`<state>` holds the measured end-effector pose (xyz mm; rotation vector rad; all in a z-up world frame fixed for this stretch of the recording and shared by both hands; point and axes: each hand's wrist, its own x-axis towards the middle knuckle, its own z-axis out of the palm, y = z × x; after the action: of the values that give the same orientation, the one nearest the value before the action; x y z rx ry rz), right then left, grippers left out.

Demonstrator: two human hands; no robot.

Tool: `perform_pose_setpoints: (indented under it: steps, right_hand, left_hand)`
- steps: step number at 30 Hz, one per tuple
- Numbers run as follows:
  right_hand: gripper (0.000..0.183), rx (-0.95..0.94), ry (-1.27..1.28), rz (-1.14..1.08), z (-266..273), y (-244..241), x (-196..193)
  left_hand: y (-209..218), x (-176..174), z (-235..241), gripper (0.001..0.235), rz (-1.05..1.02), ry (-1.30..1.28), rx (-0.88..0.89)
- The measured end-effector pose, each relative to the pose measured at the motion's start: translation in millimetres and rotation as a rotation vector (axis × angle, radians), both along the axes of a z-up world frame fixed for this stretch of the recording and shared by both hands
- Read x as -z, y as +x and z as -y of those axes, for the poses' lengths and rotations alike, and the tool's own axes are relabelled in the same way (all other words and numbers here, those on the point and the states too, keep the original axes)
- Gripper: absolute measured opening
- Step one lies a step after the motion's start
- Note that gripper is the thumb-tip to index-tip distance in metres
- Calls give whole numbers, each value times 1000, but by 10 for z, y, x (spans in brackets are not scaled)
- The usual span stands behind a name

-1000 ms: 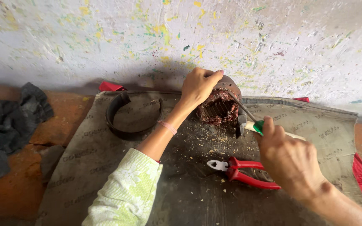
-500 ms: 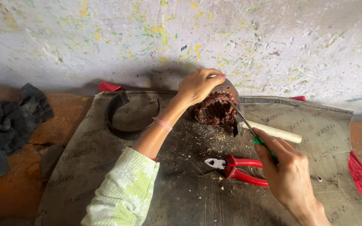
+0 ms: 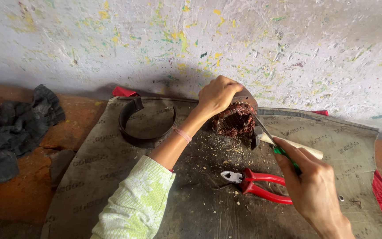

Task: The person disassembles an electric motor stator using pliers, a screwdriver, and a hammer. They cut and pry the copper windings while holding the stator by hand on a workspace floor.

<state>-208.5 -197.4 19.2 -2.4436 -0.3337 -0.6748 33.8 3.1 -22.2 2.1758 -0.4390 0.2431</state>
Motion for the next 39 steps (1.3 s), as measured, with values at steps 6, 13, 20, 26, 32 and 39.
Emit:
perform_pose_setpoints:
  steps: [6,13,20,26,32,39]
  right_hand:
    - [36,30,-110,-3,-73,0,-49]
    - [35,203,-480,-435,-33,120,-658]
    - [37,153,-710,-416,-237,175,-935]
    - [38,119,-861,-418,-62,113,-934]
    - [38,222,-1295,-134,-21,-36,-256]
    - [89,208,-607,-27,-406,85,393]
  left_hand:
    - [-89,-22,-6,62,29,127,17]
    - [-356,-220,62,50,102,25,-56]
    - [-427,-136,99,45,167,-51,11]
    - [-718,-110,343,44,307,23,-45]
    - [-657,-171,234,47,175,-74,-158]
    - [-539,-106,-17,40,175,-218,-246]
